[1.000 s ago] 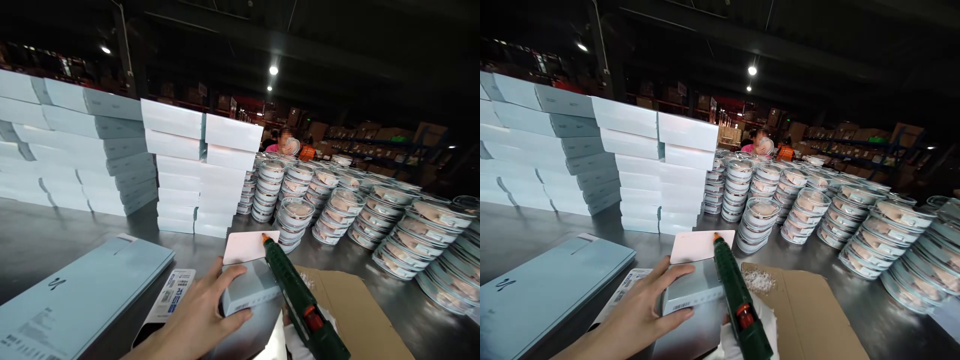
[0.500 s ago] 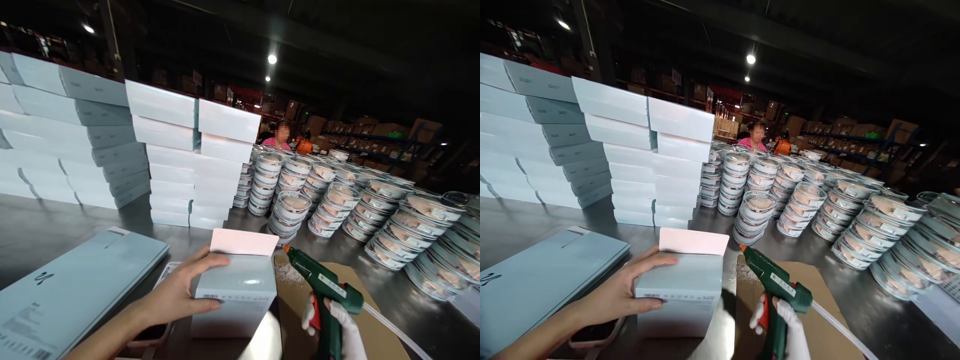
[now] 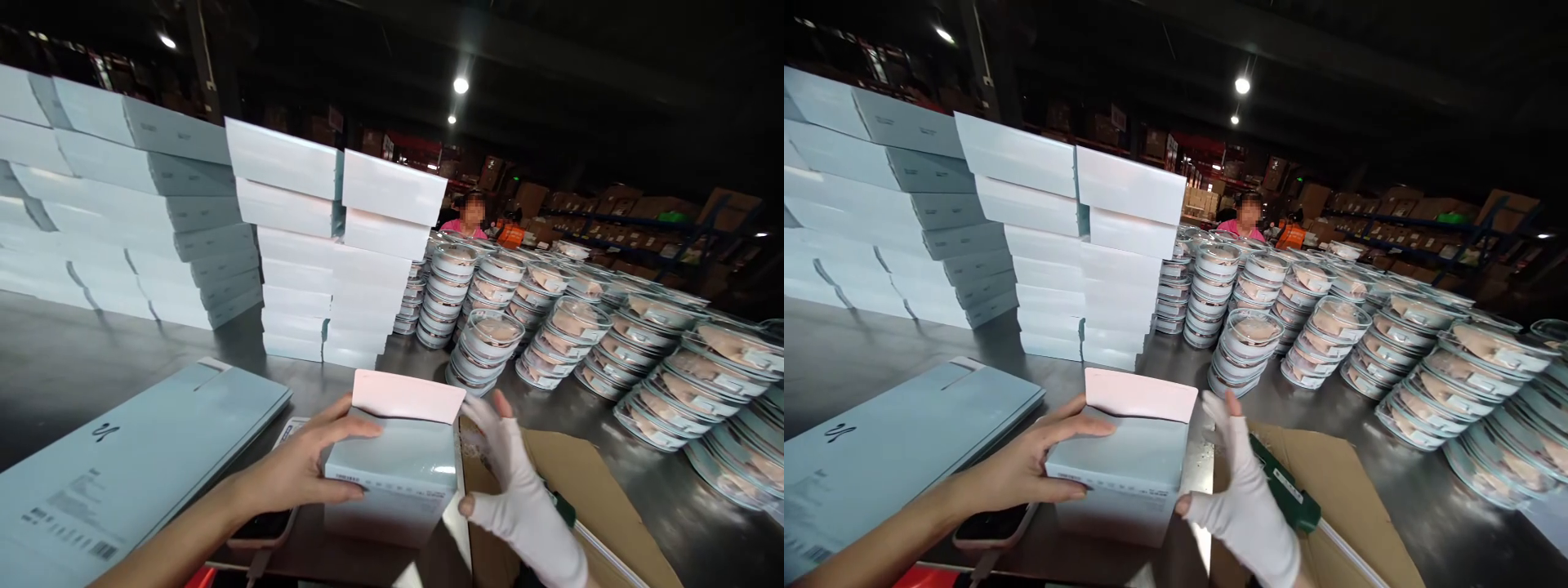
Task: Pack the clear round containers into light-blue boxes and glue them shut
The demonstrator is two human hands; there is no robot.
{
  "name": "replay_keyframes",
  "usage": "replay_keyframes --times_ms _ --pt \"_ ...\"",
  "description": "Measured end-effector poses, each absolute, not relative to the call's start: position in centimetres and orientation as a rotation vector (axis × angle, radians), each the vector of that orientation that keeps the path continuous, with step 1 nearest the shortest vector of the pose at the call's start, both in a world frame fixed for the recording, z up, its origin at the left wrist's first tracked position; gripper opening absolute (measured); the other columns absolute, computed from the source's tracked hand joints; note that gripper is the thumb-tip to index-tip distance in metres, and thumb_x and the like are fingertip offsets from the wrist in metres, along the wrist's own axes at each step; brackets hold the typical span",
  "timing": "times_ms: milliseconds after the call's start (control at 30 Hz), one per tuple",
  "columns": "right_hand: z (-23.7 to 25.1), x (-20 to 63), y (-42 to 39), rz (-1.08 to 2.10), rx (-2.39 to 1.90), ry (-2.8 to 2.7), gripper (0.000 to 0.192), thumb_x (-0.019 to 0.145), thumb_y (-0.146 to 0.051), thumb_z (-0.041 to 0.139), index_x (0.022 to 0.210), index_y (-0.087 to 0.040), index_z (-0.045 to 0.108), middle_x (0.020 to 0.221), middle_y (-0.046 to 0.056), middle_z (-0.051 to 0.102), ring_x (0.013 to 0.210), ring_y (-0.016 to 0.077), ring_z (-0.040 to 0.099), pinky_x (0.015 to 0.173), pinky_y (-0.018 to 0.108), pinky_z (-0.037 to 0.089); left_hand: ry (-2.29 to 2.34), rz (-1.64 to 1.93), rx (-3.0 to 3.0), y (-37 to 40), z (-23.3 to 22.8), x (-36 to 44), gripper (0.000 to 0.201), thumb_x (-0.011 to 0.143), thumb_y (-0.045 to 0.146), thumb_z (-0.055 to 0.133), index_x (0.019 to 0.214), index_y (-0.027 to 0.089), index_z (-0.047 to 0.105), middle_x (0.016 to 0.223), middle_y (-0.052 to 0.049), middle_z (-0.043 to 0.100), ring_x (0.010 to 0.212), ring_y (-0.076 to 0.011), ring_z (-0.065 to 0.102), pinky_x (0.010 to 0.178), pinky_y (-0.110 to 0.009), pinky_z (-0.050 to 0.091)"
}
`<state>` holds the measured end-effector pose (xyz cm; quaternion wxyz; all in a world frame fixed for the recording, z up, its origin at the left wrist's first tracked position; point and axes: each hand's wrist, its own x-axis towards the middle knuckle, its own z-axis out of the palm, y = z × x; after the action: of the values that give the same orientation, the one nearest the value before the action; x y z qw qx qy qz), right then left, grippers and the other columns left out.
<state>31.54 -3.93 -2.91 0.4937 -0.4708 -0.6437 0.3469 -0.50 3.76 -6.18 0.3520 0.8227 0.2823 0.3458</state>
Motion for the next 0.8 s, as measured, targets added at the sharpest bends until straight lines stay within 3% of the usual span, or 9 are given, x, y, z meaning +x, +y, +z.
replay_keyframes --times_ms 67,167,233,300,367,533,633,733,800 --pt "-3.7 29.8 -3.3 0.897 -1.038 -1.648 0.105 0.081 -0.049 0.081 0.161 -0.043 0.013 0.154 0.009 0.053 0.147 0.0296 0.044 0.122 0.058 0.026 0.647 1.076 2.099 3.7 -7.7 -0.1 0.052 0.079 0.037 0.087 0.125 0.033 0.064 0.145 -0.011 0.051 0.128 -0.0347 0.061 0.102 -0.044 0.055" --pt "-5.6 29.4 -3.4 0.76 -0.998 -1.737 0.08 0.091 -0.037 0.073 0.156 -0.05 0.027 0.149 0.006 0.058 0.144 0.028 0.049 0.12 0.055 0.034 0.461 1.384 1.997 3.8 -9.6 0.8 0.064 0.087 0.049 0.077 0.138 0.043 0.039 0.151 -0.011 0.034 0.128 -0.0326 0.06 0.096 -0.042 0.059" --pt "-6.4 29.5 -3.8 0.635 -0.978 -1.868 0.075 0.093 -0.027 0.069 0.155 -0.047 0.031 0.152 0.006 0.053 0.143 0.0284 0.05 0.117 0.05 0.04 0.382 1.43 2.003 3.9 -10.1 1.0 0.074 0.091 0.047 0.075 0.145 0.048 0.025 0.146 -0.01 0.037 0.134 -0.0323 0.056 0.103 -0.046 0.054" --pt "-6.5 29.0 -3.9 0.444 -0.955 -2.01 0.075 0.091 -0.018 0.065 0.155 -0.039 0.034 0.145 0.008 0.058 0.143 0.03 0.047 0.117 0.051 0.042 0.345 1.372 2.076 4.1 -9.9 0.9 0.073 0.091 0.037 0.076 0.148 0.048 0.031 0.137 -0.008 0.046 0.141 -0.0334 0.048 0.112 -0.049 0.047" --pt "-6.1 28.2 -3.6 0.209 -0.894 -2.1 0.067 0.09 -0.014 0.063 0.151 -0.031 0.041 0.132 0.009 0.063 0.144 0.0297 0.043 0.117 0.051 0.043 0.315 1.282 2.138 4.2 -9.1 0.5 0.06 0.092 0.026 0.076 0.143 0.045 0.05 0.132 -0.007 0.05 0.145 -0.0339 0.043 0.115 -0.048 0.043" --pt "-4.4 27.3 -2.3 -0.042 -0.758 -2.201 0.038 0.096 -0.015 0.058 0.133 -0.026 0.055 0.121 0.008 0.067 0.134 0.0259 0.047 0.113 0.049 0.045 0.281 1.152 2.131 4.4 -6.8 0.1 0.04 0.085 0.018 0.081 0.12 0.036 0.075 0.135 -0.008 0.059 0.143 -0.0351 0.047 0.116 -0.046 0.043" --pt "-4.0 28.5 -2.3 -0.139 -0.752 -2.268 0.049 0.099 -0.02 0.057 0.146 -0.028 0.048 0.143 0.009 0.058 0.145 0.0279 0.04 0.118 0.054 0.038 0.322 1.187 2.042 4.5 -6.4 0.0 0.035 0.081 0.02 0.085 0.113 0.033 0.079 0.135 -0.009 0.066 0.134 -0.0344 0.057 0.112 -0.045 0.047" --pt "-5.9 29.8 -3.4 0.002 -0.955 -1.957 0.072 0.099 -0.034 0.058 0.162 -0.034 0.022 0.167 0.01 0.033 0.155 0.0318 0.028 0.118 0.055 0.038 0.463 1.354 1.862 4.6 -6.9 0.2 0.023 0.087 0.032 0.081 0.109 0.032 0.078 0.13 -0.008 0.069 0.125 -0.0302 0.064 0.105 -0.04 0.05" --pt "-8.4 30.1 -4.2 0.335 -1.084 -1.673 0.081 0.097 -0.05 0.056 0.164 -0.034 0.013 0.164 0.011 0.038 0.149 0.0316 0.042 0.11 0.05 0.048 0.581 1.497 1.696 4.5 -7.6 0.8 0.024 0.096 0.041 0.069 0.118 0.033 0.071 0.137 -0.007 0.064 0.128 -0.0287 0.06 0.104 -0.039 0.05"
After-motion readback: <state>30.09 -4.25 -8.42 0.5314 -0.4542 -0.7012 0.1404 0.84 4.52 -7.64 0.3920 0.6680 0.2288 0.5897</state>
